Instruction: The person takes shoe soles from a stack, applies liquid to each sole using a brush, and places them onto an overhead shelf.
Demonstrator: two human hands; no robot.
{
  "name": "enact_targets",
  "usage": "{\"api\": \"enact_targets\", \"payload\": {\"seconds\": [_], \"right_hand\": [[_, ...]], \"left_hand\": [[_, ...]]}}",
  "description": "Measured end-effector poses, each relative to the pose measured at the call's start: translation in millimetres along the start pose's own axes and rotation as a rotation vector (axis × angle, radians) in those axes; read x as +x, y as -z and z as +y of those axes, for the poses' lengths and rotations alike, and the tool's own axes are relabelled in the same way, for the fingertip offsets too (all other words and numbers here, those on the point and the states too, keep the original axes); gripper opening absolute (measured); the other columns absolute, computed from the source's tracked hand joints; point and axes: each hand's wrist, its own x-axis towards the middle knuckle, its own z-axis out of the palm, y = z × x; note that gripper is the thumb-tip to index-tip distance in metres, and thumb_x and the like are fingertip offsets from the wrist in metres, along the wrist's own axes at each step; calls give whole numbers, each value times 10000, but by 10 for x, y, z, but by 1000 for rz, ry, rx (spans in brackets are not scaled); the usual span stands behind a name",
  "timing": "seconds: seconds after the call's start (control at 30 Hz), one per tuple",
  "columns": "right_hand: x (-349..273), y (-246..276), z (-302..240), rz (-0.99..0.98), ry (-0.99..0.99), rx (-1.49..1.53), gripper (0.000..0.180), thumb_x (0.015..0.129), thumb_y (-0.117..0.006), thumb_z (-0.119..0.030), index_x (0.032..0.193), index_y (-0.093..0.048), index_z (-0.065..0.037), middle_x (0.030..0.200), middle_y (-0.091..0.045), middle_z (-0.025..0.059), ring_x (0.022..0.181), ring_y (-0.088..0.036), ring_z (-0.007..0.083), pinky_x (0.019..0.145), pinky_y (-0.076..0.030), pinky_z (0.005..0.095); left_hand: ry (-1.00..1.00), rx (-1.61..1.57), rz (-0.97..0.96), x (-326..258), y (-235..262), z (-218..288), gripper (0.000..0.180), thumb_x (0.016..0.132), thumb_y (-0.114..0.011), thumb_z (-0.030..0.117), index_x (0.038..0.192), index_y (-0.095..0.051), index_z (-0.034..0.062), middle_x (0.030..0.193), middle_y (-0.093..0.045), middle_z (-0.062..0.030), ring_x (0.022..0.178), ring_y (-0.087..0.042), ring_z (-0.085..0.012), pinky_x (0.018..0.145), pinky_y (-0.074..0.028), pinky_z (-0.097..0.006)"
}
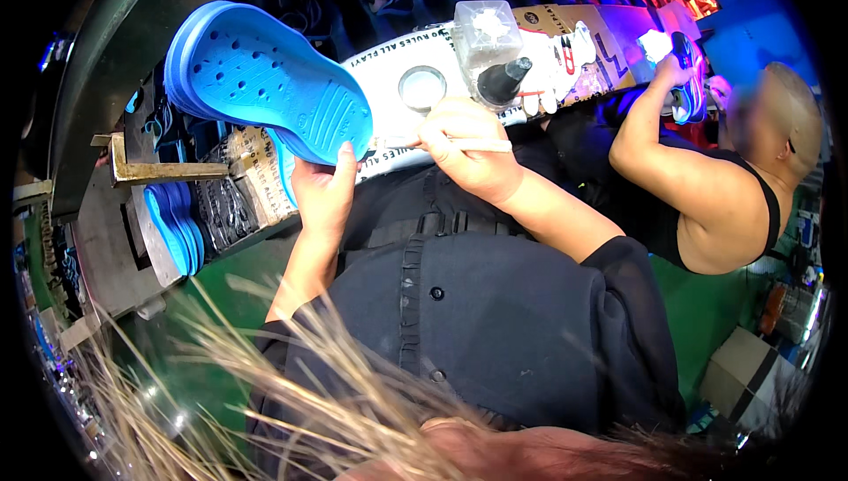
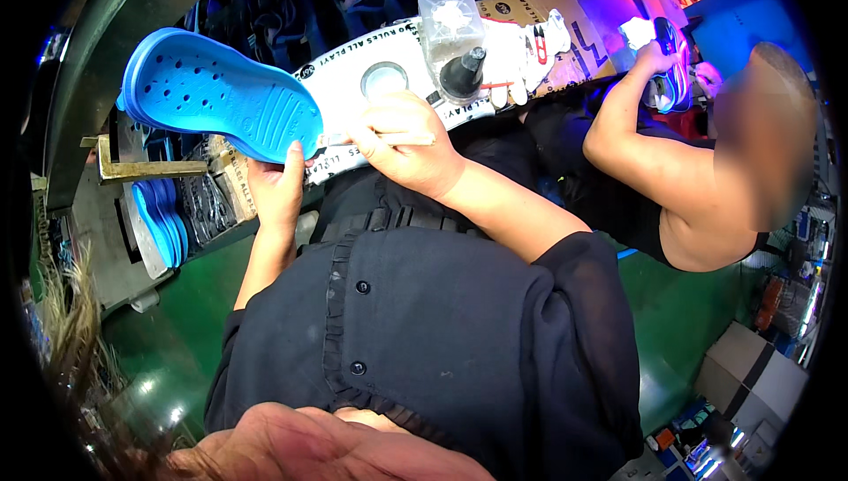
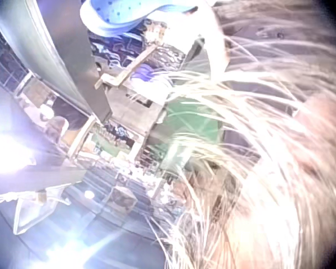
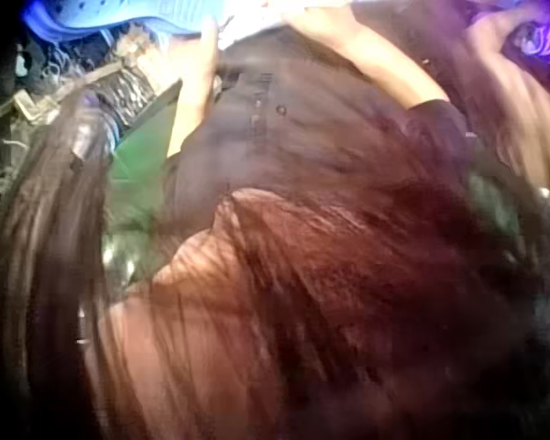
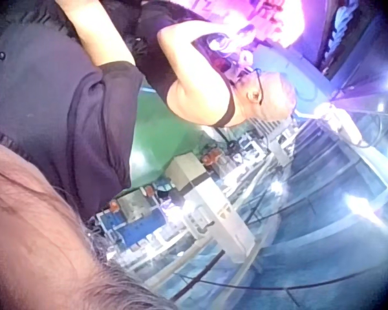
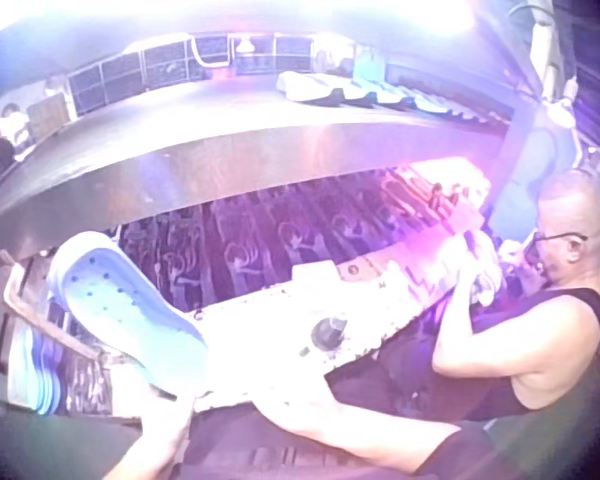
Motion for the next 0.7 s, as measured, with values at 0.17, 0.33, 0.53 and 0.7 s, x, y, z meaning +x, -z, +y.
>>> {"api": "enact_targets", "payload": {"seconds": [0.17,0.33,0.53,0.7], "right_hand": [[21,-23,-1,-61,54,-86,80,746,-589,-92,691,-615,-41,661,-605,49,600,-548,217,577,-394,318],[-2,10,46,16,-11,-70,86,741,-583,-83,677,-624,-43,658,-608,41,606,-552,212,587,-392,311],[38,-41,6,-47,49,-74,99,736,-595,-93,657,-612,-36,663,-610,45,615,-556,213,586,-398,315],[8,-7,93,12,79,-139,102,726,-615,-112,653,-609,-42,644,-598,43,609,-557,213,586,-399,314]], "left_hand": [[-42,16,11,-11,-5,-25,266,791,-593,49,1023,-491,-29,908,-578,-69,795,-545,-106,735,-440,-245],[-126,56,2,4,20,-33,264,785,-590,42,1021,-497,-31,931,-580,-77,822,-544,-108,757,-434,-248],[-144,77,36,-4,-9,-25,269,783,-592,46,1021,-494,-30,936,-576,-83,835,-541,-119,772,-428,-259],[-156,42,32,2,-31,-25,252,786,-586,45,1010,-495,-24,929,-572,-82,831,-537,-122,776,-424,-258]]}}
